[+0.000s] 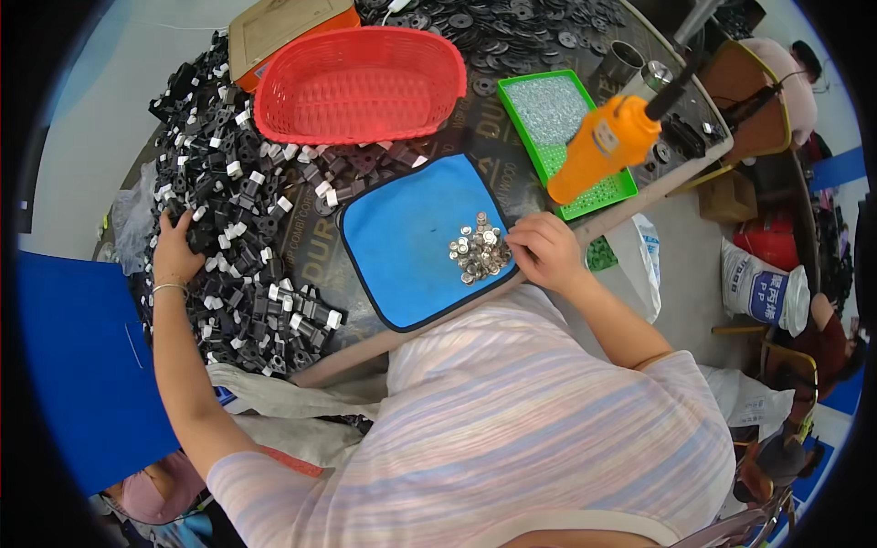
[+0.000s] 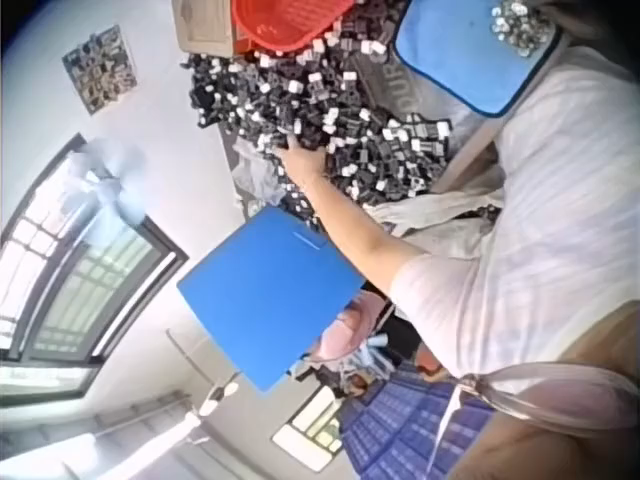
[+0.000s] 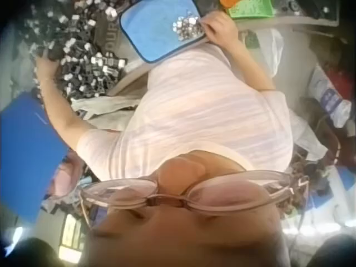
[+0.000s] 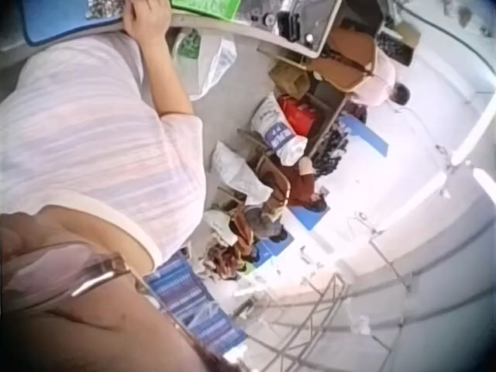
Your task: The person is assembling small mechanical/electronic components using an electric screwdriver.
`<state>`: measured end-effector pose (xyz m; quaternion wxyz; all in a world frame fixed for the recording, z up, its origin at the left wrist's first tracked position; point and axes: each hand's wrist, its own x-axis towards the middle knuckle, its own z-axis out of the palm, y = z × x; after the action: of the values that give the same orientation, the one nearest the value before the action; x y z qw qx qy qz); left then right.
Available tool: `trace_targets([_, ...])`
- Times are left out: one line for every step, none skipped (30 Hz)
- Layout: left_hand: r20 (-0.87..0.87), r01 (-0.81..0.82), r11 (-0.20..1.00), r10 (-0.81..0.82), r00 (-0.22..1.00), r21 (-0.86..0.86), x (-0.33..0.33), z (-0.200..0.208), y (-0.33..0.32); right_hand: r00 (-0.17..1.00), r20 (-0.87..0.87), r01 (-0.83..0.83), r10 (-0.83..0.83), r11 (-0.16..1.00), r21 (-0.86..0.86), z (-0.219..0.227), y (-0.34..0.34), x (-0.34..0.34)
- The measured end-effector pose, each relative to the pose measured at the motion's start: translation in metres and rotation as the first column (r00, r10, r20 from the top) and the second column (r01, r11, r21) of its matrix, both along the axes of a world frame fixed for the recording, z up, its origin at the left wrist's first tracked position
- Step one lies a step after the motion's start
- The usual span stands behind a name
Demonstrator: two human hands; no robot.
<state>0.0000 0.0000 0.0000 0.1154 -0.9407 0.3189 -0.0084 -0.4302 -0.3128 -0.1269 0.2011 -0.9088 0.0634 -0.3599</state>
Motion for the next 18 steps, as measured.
trace_targets([0.007, 0.014, 1.000, -0.014, 1.000, -0.022, -0.003, 0.008, 0.002, 1.000, 0.001, 0.002, -0.002, 1.000, 0.009, 0.000, 0.001, 0.003])
trace_targets([0.046, 0.065, 0.995, -0.061, 0.997, -0.078, 0.011, 0.006, 0.013, 1.000, 0.002, 0.003, -0.003, 1.000, 0.018, 0.001, 0.002, 0.005])
trace_targets([0.001, 0.057, 0.994, -0.057, 0.998, -0.098, -0.008, 0.009, 0.012, 1.000, -0.012, -0.008, 0.008, 1.000, 0.021, 0.001, -0.001, -0.007])
trace_targets([-0.027, 0.058, 0.991, -0.062, 0.998, -0.117, -0.019, 0.023, 0.006, 1.000, -0.014, -0.009, 0.009, 1.000, 0.022, 0.001, -0.002, -0.005])
trace_targets([-0.017, 0.078, 0.983, -0.082, 0.996, -0.163, -0.030, 0.030, 0.000, 1.000, -0.016, -0.011, 0.011, 1.000, 0.023, 0.000, -0.004, -0.003])
trace_targets([-0.027, 0.133, 0.970, -0.141, 0.990, -0.202, -0.046, 0.036, -0.007, 1.000, -0.014, -0.012, 0.012, 1.000, 0.026, 0.000, -0.004, -0.002])
trace_targets([-0.035, 0.185, 0.953, -0.199, 0.979, -0.242, -0.064, 0.039, -0.015, 1.000, -0.020, -0.012, 0.013, 1.000, 0.029, 0.001, -0.004, -0.002])
trace_targets([-0.029, 0.264, 0.926, -0.282, 0.959, -0.270, -0.082, 0.039, -0.023, 1.000, -0.024, -0.016, 0.017, 0.999, 0.031, 0.002, -0.004, -0.001])
trace_targets([-0.082, 0.309, 0.907, -0.345, 0.935, -0.285, -0.108, 0.045, -0.037, 1.000, -0.023, -0.018, 0.019, 0.999, 0.032, 0.002, -0.004, -0.001])
trace_targets([-0.134, 0.316, 0.911, -0.359, 0.924, -0.266, -0.129, 0.044, -0.054, 1.000, -0.029, -0.007, 0.008, 1.000, 0.031, 0.002, -0.004, -0.002])
trace_targets([-0.159, 0.363, 0.886, -0.419, 0.894, -0.289, -0.148, 0.040, -0.067, 0.999, -0.031, -0.006, 0.006, 1.000, 0.030, 0.002, -0.004, -0.002])
trace_targets([-0.225, 0.384, 0.891, -0.436, 0.871, -0.241, -0.169, 0.041, -0.082, 1.000, -0.028, -0.009, 0.010, 1.000, 0.028, 0.002, -0.004, -0.003])
trace_targets([-0.190, 0.480, 0.833, -0.537, 0.822, -0.277, -0.179, 0.027, -0.088, 0.999, -0.038, -0.018, 0.020, 0.999, 0.036, 0.002, -0.004, -0.003])
trace_targets([-0.220, 0.495, 0.826, -0.553, 0.804, -0.269, -0.193, 0.021, -0.099, 0.998, -0.051, -0.026, 0.029, 0.999, 0.043, 0.002, -0.005, -0.003])
trace_targets([-0.280, 0.477, 0.836, -0.543, 0.792, -0.272, -0.203, 0.015, -0.111, 0.998, -0.045, -0.036, 0.038, 0.999, 0.039, 0.003, -0.004, -0.002])
trace_targets([-0.248, 0.515, 0.801, -0.589, 0.769, -0.306, -0.207, 0.001, -0.116, 0.997, -0.054, -0.045, 0.049, 0.997, 0.068, 0.004, -0.003, -0.001])
trace_targets([-0.298, 0.488, 0.834, -0.548, 0.781, -0.256, -0.211, -0.009, -0.124, 0.996, -0.067, -0.047, 0.054, 0.994, 0.095, 0.004, -0.003, 0.000])
trace_targets([-0.334, 0.466, 0.859, -0.511, 0.792, -0.211, -0.213, -0.021, -0.130, 0.996, -0.063, -0.056, 0.062, 0.994, 0.088, 0.010, -0.003, 0.004])
